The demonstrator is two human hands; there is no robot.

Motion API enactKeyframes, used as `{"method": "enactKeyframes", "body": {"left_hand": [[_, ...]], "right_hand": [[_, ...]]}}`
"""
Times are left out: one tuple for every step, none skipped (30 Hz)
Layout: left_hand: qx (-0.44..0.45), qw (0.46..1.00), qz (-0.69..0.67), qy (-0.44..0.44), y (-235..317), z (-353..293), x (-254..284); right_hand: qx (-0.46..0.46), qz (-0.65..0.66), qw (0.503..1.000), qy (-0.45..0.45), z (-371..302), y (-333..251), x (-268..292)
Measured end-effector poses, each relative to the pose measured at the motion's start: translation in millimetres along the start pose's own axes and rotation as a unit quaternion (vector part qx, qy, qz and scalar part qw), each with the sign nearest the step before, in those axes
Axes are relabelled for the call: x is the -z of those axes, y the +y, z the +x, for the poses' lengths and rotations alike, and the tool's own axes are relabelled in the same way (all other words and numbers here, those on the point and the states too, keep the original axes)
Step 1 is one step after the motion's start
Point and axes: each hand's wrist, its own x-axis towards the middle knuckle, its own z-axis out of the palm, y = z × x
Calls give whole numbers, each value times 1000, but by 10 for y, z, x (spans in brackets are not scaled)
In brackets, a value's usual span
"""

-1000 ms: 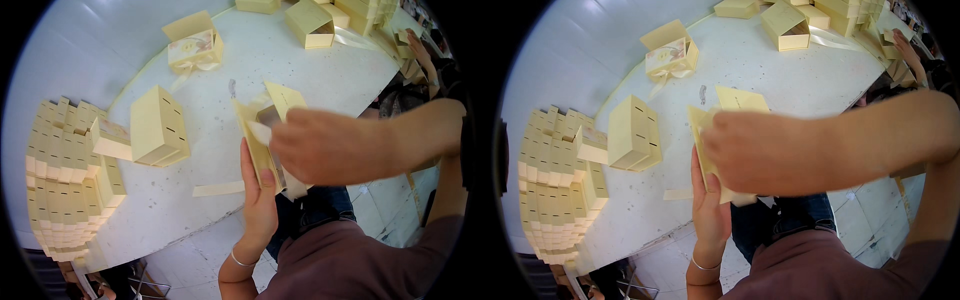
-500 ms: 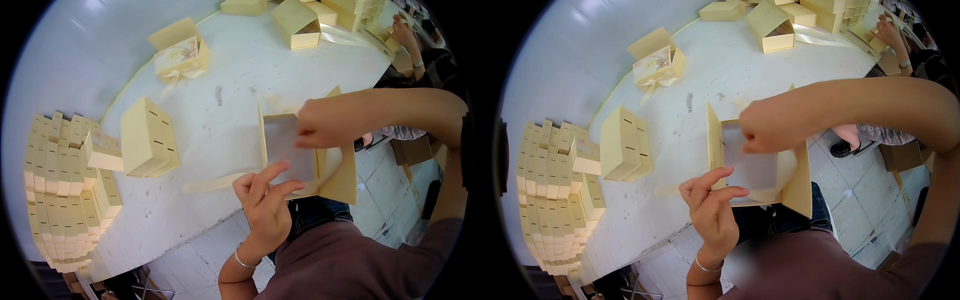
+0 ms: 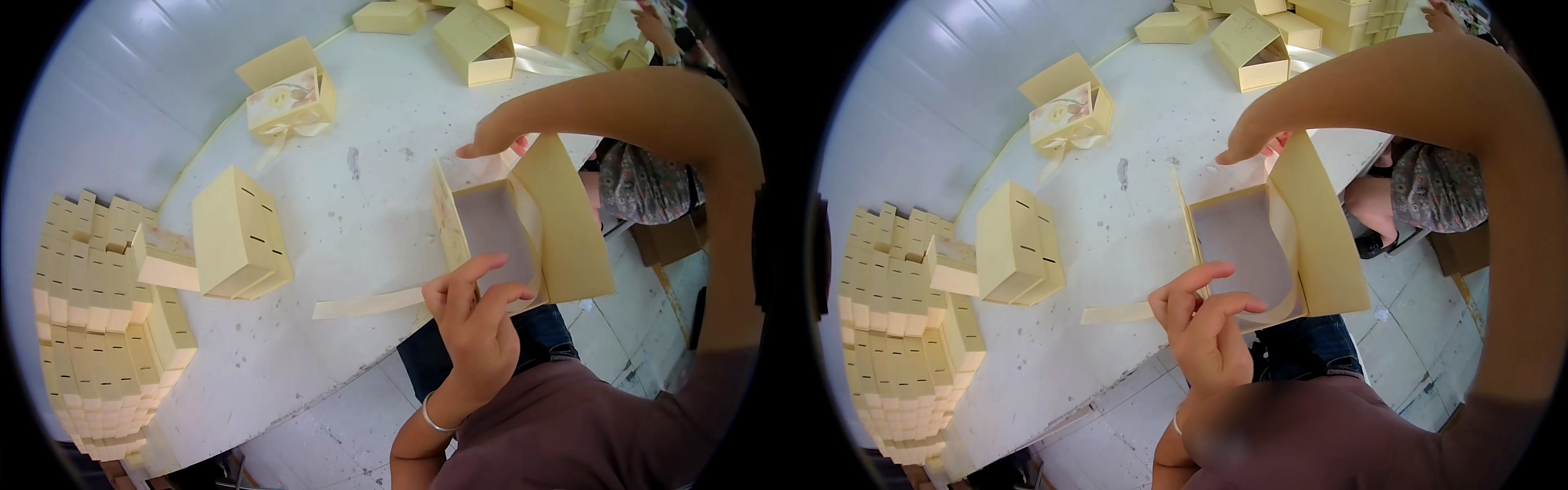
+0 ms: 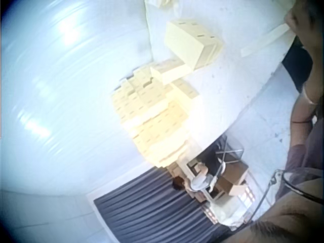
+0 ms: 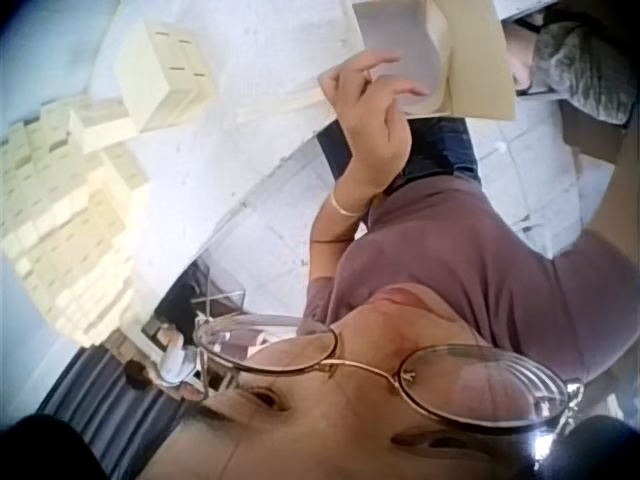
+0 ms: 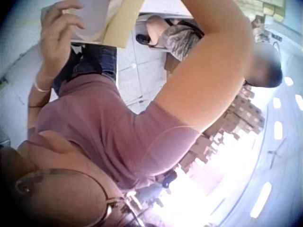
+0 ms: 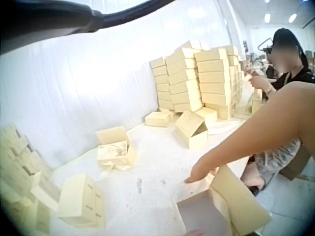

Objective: The person assembles small yellow cardboard boxes by folding flaps and inserting white ribbons. They repeatedly open and close the boxes to secure the ribbon, then place the finished boxes on the table.

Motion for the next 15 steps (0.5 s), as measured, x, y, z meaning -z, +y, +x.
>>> {"method": "enactKeyframes", "body": {"left_hand": [[-6, 1000, -20, -4, 15, -18, -79], [-5, 1000, -21, -2, 10, -24, -98], [-4, 1000, -23, 0, 5, -28, -116], [-7, 1000, -18, -2, 4, -27, -118], [-9, 1000, -14, -5, -1, -28, -121], [-12, 1000, -10, -8, -10, -23, -114], [-16, 1000, -9, -9, -24, -13, -94], [-20, 1000, -8, -11, -39, -1, -72], [-26, 999, -15, -12, -47, 16, -48], [-28, 999, -30, -11, -37, 18, -60], [-26, 999, -39, -11, -39, 15, -66], [-21, 999, -39, -10, -50, 9, -46], [-21, 999, -32, -11, -49, 3, -42], [-22, 999, -27, -12, -49, -6, -49], [-24, 999, -22, -14, -52, -12, -51]], "right_hand": [[-52, 17, 998, -40, 66, 179, -46], [-82, 30, 993, -80, 144, 208, -60], [-50, 48, 989, -127, 201, 259, -94], [-12, 64, 983, -172, 204, 253, -102], [25, 79, 973, -217, 209, 231, -101], [36, 76, 964, -251, 249, 165, -75], [61, 98, 977, -179, 266, 143, -57], [86, 120, 983, -107, 284, 121, -52], [104, 140, 984, -33, 120, 41, 18], [129, 270, 954, 27, -30, 35, 80], [157, 394, 902, 84, -161, -14, 146], [187, 426, 878, 113, -301, -126, 219], [217, 455, 852, 143, -453, -216, 282], [242, 511, 810, 154, -579, -270, 280], [266, 565, 764, 164, -708, -334, 247]]}}
